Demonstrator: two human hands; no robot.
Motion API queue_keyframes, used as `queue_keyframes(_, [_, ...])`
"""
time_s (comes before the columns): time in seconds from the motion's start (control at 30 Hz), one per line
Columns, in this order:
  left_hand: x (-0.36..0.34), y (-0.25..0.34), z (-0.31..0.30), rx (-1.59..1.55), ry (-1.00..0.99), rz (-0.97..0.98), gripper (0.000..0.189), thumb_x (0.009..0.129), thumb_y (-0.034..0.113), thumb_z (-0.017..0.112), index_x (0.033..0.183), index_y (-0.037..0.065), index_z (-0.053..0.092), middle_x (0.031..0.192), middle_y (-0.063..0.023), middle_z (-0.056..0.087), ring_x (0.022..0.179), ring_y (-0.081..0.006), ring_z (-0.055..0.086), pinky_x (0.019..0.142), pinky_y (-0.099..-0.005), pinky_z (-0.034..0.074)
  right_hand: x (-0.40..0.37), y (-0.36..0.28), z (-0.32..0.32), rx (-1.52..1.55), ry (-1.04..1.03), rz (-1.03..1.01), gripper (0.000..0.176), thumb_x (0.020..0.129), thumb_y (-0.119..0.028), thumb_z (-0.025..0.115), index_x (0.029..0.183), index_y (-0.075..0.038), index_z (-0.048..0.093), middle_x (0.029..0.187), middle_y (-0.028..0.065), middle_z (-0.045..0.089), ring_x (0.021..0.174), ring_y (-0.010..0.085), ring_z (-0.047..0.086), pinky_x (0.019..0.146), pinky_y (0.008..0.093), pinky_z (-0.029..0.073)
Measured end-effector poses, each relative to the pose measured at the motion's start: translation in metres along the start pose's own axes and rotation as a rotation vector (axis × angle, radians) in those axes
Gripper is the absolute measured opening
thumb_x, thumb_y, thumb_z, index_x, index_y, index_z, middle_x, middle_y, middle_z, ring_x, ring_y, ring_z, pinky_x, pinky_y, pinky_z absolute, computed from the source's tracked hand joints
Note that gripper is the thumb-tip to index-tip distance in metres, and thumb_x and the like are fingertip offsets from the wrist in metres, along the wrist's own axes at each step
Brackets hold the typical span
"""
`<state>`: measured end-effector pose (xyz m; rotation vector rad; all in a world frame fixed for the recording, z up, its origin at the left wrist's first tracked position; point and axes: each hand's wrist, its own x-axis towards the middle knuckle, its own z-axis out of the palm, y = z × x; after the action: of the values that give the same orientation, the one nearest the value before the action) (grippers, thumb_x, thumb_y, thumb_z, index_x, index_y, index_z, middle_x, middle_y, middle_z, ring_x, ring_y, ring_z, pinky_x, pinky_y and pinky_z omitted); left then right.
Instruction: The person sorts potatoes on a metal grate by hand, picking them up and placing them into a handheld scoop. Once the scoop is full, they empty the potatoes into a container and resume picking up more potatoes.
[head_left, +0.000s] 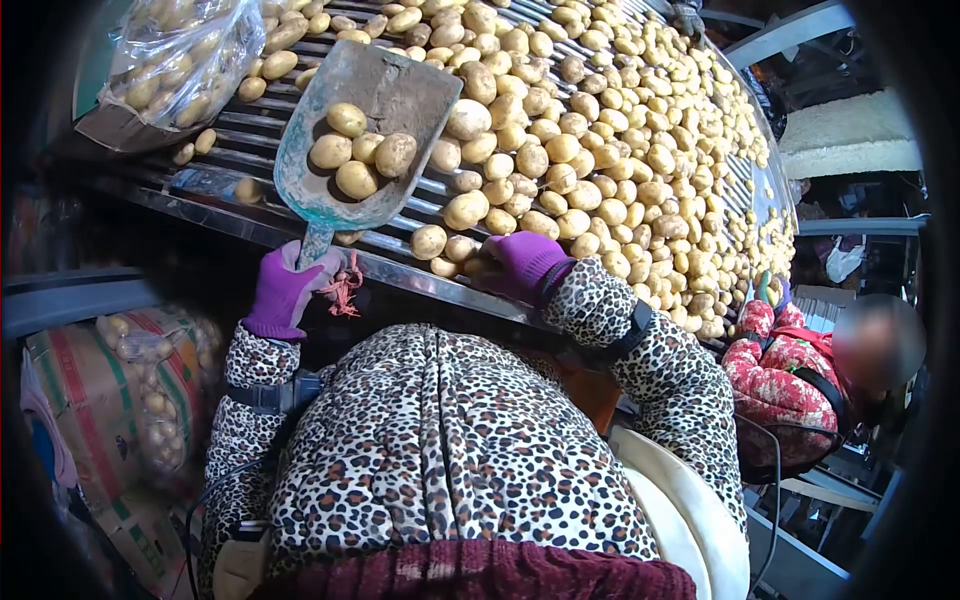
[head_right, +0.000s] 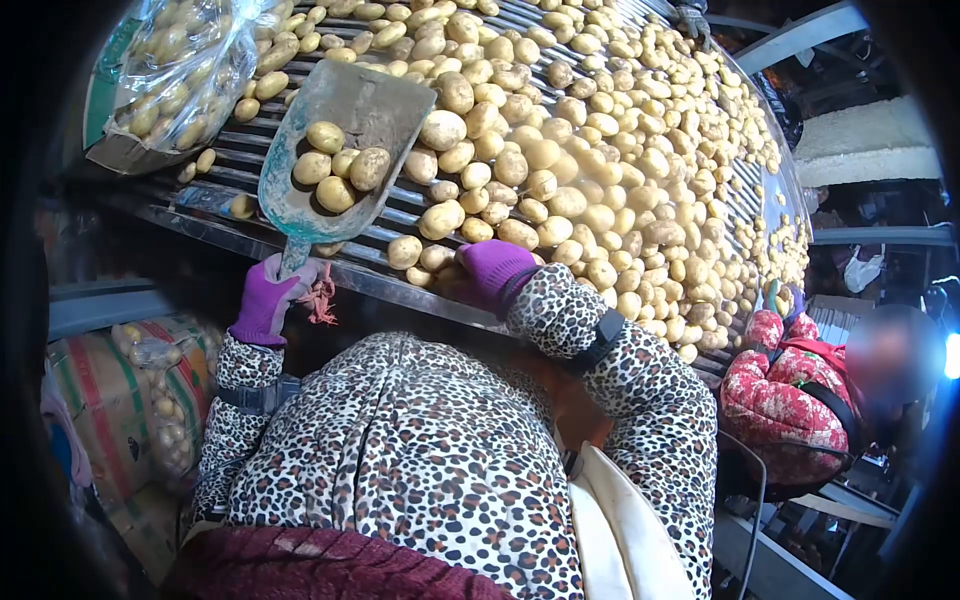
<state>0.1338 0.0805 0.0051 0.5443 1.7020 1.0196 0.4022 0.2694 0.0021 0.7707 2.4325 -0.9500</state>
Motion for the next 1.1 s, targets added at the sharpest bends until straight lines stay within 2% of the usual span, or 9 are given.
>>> queue_keyframes(0.27, [-0.003,0.005,0.001,-0.002,0.035,-0.008,0.025,0.085,0.019,0.070,0.097,-0.003,0.068,0.082,-0.0039,0.067,0.070,-0.0077,0.062,0.063,-0.0218,0.049,0.005,-0.007,0.012,0.071,0.075,-0.008,0.036,0.085,-0.044,0.059,0.090,-0.009,0.067,0.083,0.0179,0.067,0.079,0.0366,0.066,0.070,0.0451,0.052])
queue_keyframes(0.3, [-0.003,0.005,0.000,-0.013,0.032,-0.011,0.024,0.084,0.018,0.071,0.096,-0.003,0.068,0.083,-0.0052,0.068,0.072,-0.0087,0.063,0.065,-0.0226,0.050,0.003,-0.012,0.004,0.084,0.000,0.020,0.037,0.084,-0.041,0.063,0.102,-0.008,0.066,0.088,0.0173,0.068,0.083,0.0334,0.067,0.074,0.0420,0.053])
queue_keyframes(0.4, [0.001,-0.003,-0.005,0.019,0.042,0.002,0.023,0.084,0.017,0.071,0.095,-0.003,0.068,0.083,-0.0052,0.068,0.072,-0.0090,0.063,0.064,-0.0225,0.050,0.002,0.013,0.020,0.559,0.127,-0.117,0.039,0.083,-0.032,0.070,0.111,-0.006,0.063,0.094,0.0147,0.069,0.089,0.0256,0.067,0.080,0.0364,0.053])
queue_keyframes(0.43, [0.000,-0.003,-0.005,-0.010,0.040,-0.008,0.023,0.085,0.017,0.071,0.096,-0.003,0.068,0.083,-0.0051,0.068,0.072,-0.0090,0.063,0.064,-0.0224,0.050,-0.004,0.015,0.013,0.776,0.043,-0.104,0.044,0.081,-0.020,0.075,0.118,-0.002,0.060,0.105,0.0099,0.067,0.099,0.0178,0.063,0.088,0.0328,0.051])
queue_keyframes(0.53, [-0.001,-0.003,-0.004,-0.042,0.037,-0.025,0.024,0.085,0.017,0.071,0.097,-0.003,0.068,0.084,-0.0054,0.069,0.072,-0.0090,0.063,0.064,-0.0223,0.050,-0.023,0.005,0.007,1.167,0.097,-0.185,0.048,0.081,-0.015,0.076,0.122,0.000,0.057,0.116,0.0069,0.063,0.107,0.0150,0.058,0.094,0.0321,0.048])
queue_keyframes(0.67, [-0.004,0.004,-0.004,0.006,0.005,-0.030,0.025,0.088,0.020,0.068,0.099,-0.003,0.067,0.086,-0.0057,0.069,0.075,-0.0091,0.065,0.067,-0.0214,0.051,-0.034,-0.002,0.007,1.225,0.206,-0.296,0.050,0.082,-0.013,0.076,0.126,-0.001,0.055,0.122,0.0052,0.059,0.113,0.0137,0.055,0.097,0.0304,0.046])
queue_keyframes(0.77, [-0.005,0.009,-0.001,0.032,-0.014,-0.037,0.026,0.090,0.021,0.066,0.100,-0.003,0.066,0.087,-0.0062,0.069,0.075,-0.0096,0.065,0.068,-0.0212,0.052,-0.047,-0.008,0.002,1.403,0.166,-0.252,0.051,0.083,-0.016,0.075,0.127,-0.001,0.055,0.120,0.0053,0.060,0.113,0.0133,0.055,0.096,0.0298,0.046])
queue_keyframes(1.0, [-0.003,0.015,0.004,-0.043,-0.063,-0.103,0.025,0.090,0.019,0.066,0.102,-0.004,0.066,0.089,-0.0096,0.069,0.080,-0.0130,0.067,0.069,-0.0232,0.053,-0.068,0.004,0.014,1.613,0.224,-0.233,0.066,0.078,-0.032,0.080,0.128,0.000,0.052,0.107,0.0092,0.063,0.086,0.0143,0.061,0.068,0.0249,0.051])
queue_keyframes(1.1, [-0.009,0.030,0.010,0.054,-0.106,-0.161,0.031,0.091,0.025,0.065,0.101,-0.004,0.064,0.084,-0.0097,0.068,0.066,-0.0159,0.067,0.059,-0.0258,0.053,-0.083,0.017,0.023,1.645,0.268,-0.254,0.064,0.081,-0.033,0.077,0.129,0.000,0.051,0.104,0.0075,0.065,0.080,0.0099,0.061,0.065,0.0213,0.049])
